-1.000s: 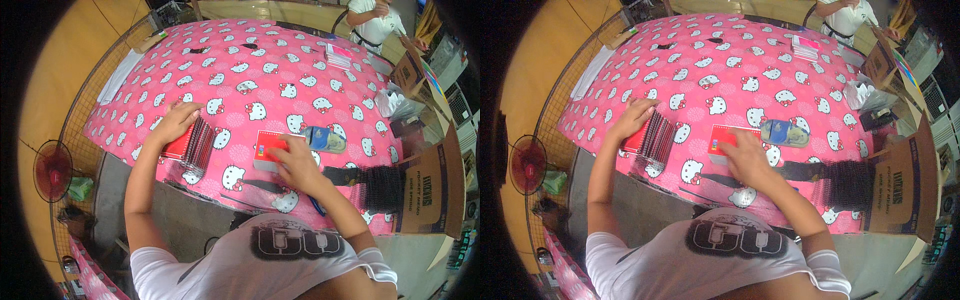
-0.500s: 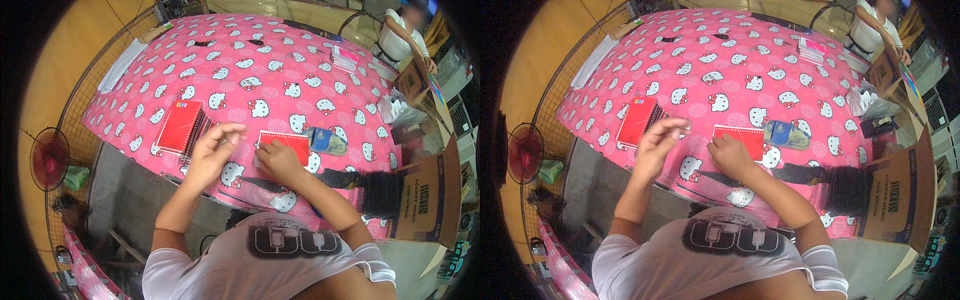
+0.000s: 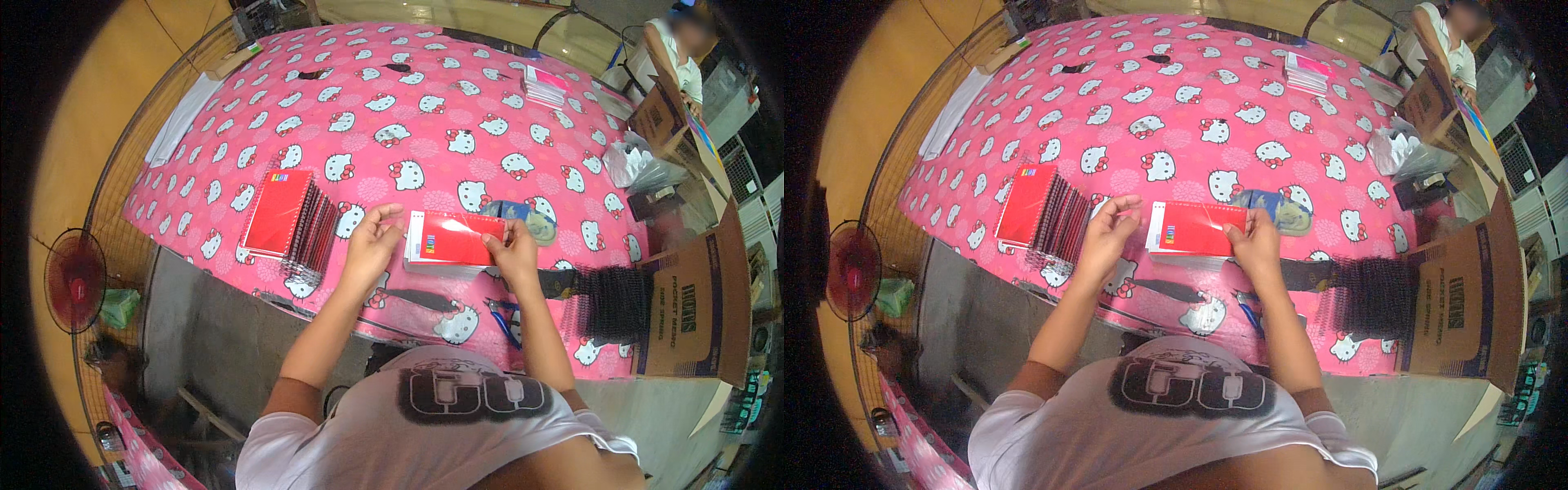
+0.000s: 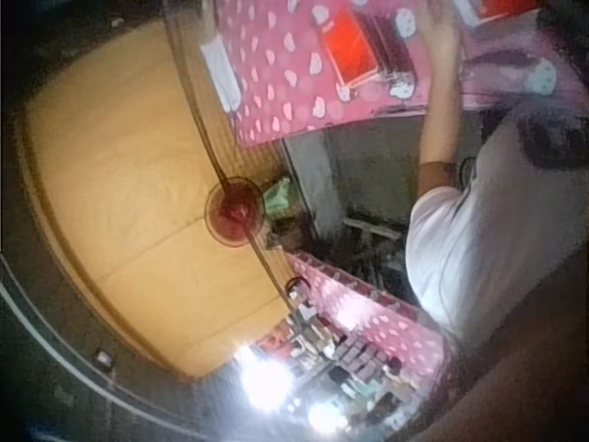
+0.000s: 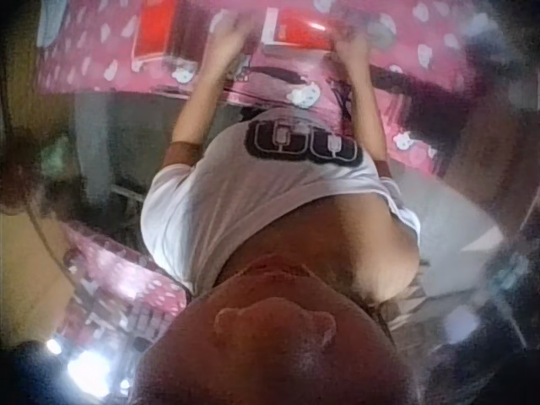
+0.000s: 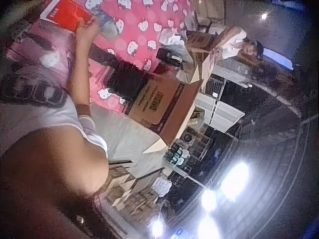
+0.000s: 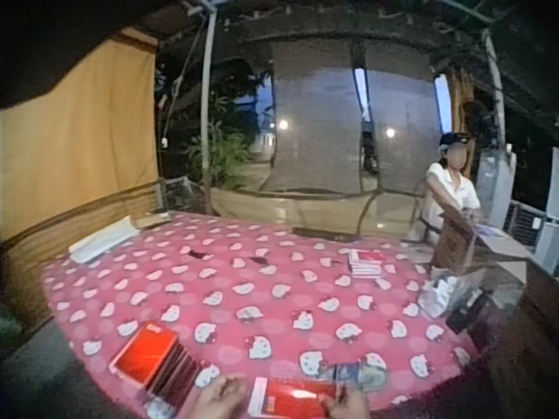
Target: The person assembles notebooks by threading black plastic coils through the holes of red covers and paper sheets, then uses blue pliers to trim and secure the coil ends.
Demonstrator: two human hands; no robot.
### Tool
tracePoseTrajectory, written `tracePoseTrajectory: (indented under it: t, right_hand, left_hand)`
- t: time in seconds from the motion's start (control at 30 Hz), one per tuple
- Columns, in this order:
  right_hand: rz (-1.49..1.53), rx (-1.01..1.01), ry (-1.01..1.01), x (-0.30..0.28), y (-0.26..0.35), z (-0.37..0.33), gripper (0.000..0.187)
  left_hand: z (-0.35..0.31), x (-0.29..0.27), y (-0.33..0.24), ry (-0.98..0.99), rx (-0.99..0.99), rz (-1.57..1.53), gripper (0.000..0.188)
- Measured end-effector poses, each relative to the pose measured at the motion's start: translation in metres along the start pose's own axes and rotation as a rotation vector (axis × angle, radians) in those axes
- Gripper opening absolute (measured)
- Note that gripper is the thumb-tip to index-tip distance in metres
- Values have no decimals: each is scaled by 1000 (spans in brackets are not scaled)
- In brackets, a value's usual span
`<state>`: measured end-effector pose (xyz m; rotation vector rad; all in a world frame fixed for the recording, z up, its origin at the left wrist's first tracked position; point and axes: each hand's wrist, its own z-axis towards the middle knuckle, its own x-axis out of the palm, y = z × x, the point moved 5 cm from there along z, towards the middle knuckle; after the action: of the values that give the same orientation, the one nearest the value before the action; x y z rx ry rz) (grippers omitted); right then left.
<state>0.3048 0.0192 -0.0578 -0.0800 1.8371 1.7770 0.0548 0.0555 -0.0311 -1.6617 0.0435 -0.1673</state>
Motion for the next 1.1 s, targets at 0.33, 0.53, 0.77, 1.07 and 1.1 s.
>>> tracePoseTrajectory:
  t: [0.33, 0.53, 0.77, 1.07, 1.1]
  right_hand:
    - [293, 217, 207, 8, -22, 6, 24]
    - [103, -20, 85, -3, -25, 4, 22]
    - [639, -2, 97, -14, -9, -18, 27]
    - [841, 69, 242, -20, 20, -17, 27]
    - [836, 70, 255, -21, 21, -17, 27]
  left_hand:
    - [35, 1, 40, 154, 150, 457, 43]
    - [29, 8, 18, 99, 253, 444, 42]
    - [13, 19, -4, 158, 115, 187, 29]
    - [5, 26, 0, 219, 0, -444, 8]
    - [3, 27, -2, 213, -1, -463, 8]
